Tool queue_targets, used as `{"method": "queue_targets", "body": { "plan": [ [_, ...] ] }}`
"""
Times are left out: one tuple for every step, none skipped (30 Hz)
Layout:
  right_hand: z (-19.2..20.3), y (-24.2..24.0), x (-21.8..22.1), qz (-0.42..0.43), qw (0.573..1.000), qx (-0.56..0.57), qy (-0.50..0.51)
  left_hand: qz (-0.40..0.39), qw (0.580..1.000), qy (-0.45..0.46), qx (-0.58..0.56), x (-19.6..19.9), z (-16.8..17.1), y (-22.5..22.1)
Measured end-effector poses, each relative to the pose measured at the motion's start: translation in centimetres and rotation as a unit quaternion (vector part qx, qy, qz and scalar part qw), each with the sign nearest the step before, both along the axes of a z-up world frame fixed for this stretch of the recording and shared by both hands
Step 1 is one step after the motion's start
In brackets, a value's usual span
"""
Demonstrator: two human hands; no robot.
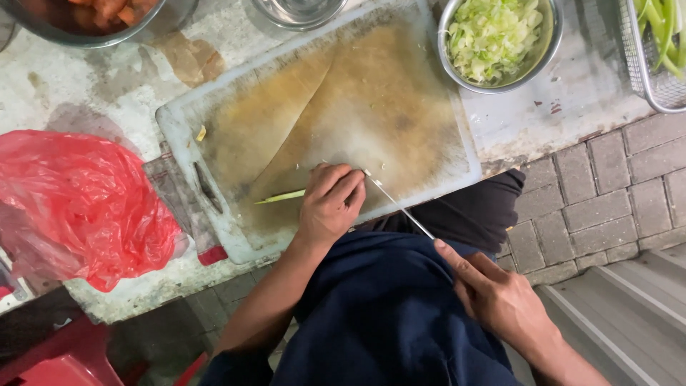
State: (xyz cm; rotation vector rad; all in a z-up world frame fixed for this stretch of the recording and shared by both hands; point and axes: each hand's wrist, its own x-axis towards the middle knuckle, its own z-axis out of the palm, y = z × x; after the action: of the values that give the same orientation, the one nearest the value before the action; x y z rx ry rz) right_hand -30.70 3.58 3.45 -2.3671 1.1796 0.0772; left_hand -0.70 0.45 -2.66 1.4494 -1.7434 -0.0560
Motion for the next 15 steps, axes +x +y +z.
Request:
{"method": "queue_targets", "body": {
  "plan": [
    [0.0, 0.1, 0.0, 0.000, 1.000, 0.001, 0.001, 0.000, 1.000, 0.001, 0.001, 0.0, 0.1, 0.0],
    [0.1, 0.1, -0.1, 0.004, 1.000, 0.000, 0.010, 0.001, 1.000, -0.002, -0.001, 0.0, 0.2, -0.1],
    [0.1, 0.1, -0.2, 0.008, 1.000, -0.001, 0.020, 0.002, 1.000, -0.004, -0.003, 0.0, 0.4, -0.2],
    [0.2, 0.1, -0.2, 0.008, 1.000, -0.001, 0.020, 0.002, 1.000, -0.004, -0.003, 0.0, 0.5, -0.2],
    [0.2, 0.1, -0.2, 0.006, 1.000, 0.005, 0.019, 0.003, 1.000, 0.000, 0.002, 0.0, 0.5, -0.3],
    [0.3, 0.2, -0.3, 0.004, 1.000, 0.010, 0.018, 0.002, 1.000, 0.004, 0.008, 0.0, 0.6, -0.2],
    [0.4, 0.0, 0.0, 0.003, 1.000, 0.011, 0.018, 0.002, 1.000, 0.005, 0.009, 0.0, 0.6, -0.3],
    [0.5, -0.2, 0.2, 0.009, 1.000, 0.005, 0.014, 0.002, 1.000, 0.006, 0.006, 0.0, 0.5, -0.3],
    [0.6, -0.4, 0.4, 0.015, 1.000, -0.001, 0.010, 0.002, 1.000, 0.008, 0.002, 0.0, 0.4, -0.3],
    [0.4, -0.8, 0.9, 0.015, 1.000, -0.001, 0.011, 0.002, 1.000, 0.009, 0.003, 0.0, 0.4, -0.3],
    [0.3, -1.3, 1.3, 0.023, 1.000, 0.004, -0.009, 0.002, 1.000, 0.007, 0.004, 0.1, 0.4, -0.3],
    [0.1, -1.6, 1.7, 0.030, 0.999, 0.010, -0.028, 0.001, 1.000, 0.005, 0.005, 0.0, 0.4, -0.2],
    [-0.2, -2.1, 2.5, 0.029, 0.999, 0.011, -0.026, 0.000, 1.000, 0.007, 0.006, -0.1, 0.3, -0.2],
    [-0.5, -2.6, 3.3, 0.037, 0.999, 0.007, -0.036, 0.002, 1.000, 0.002, 0.004, -0.1, 0.3, -0.2],
    [-0.8, -3.1, 4.1, 0.045, 0.998, 0.004, -0.046, 0.003, 1.000, -0.002, 0.002, 0.0, 0.3, -0.3]
  ]
}}
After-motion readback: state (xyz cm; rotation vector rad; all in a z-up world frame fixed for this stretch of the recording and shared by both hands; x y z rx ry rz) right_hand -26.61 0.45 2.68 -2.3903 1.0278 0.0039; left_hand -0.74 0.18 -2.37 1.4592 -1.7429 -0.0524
